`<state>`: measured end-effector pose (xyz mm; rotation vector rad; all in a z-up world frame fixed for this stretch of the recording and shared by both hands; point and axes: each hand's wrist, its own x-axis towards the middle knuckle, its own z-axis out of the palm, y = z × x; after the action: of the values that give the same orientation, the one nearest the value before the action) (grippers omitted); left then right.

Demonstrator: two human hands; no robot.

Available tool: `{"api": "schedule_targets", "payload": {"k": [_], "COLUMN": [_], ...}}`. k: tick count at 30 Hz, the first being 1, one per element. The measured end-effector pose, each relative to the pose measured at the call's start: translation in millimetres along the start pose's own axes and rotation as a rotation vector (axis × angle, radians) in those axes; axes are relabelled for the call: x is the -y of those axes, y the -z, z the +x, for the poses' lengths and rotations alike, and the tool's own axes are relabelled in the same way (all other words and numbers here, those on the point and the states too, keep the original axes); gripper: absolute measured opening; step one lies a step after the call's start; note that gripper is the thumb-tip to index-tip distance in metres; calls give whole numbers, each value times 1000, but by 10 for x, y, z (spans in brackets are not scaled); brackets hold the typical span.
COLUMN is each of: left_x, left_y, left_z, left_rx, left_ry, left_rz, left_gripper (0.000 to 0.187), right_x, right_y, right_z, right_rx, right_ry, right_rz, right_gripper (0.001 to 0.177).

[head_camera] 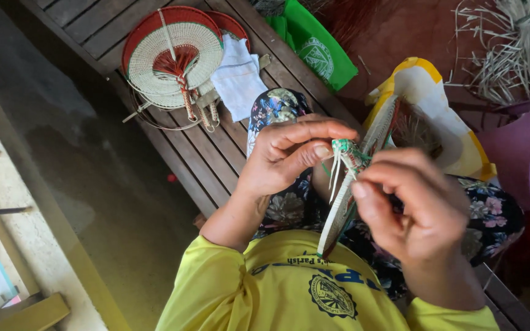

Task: Weaving and knotting a green cord onto the edge of a circular woven fan body using a small pick.

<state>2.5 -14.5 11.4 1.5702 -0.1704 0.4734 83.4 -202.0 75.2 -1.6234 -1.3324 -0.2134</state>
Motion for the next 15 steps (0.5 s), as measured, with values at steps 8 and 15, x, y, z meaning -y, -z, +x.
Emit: {"api": "schedule_targets", "payload": {"k": [8, 15], "left_x": [-16, -66], "left_y": [27, 103], "left_z": [-26, -115], "left_rx": [-19, -105], "left_ry": [-3, -6], "left_rz": [-84, -96], "left_gripper": [26, 25], "right_x": [-60, -138], "right_y": [-164, -263], "right_z": [24, 89], "right_rx": [36, 124], "right_ry": [27, -191], "right_rz": [-95, 228], "right_gripper": [9, 2]}}
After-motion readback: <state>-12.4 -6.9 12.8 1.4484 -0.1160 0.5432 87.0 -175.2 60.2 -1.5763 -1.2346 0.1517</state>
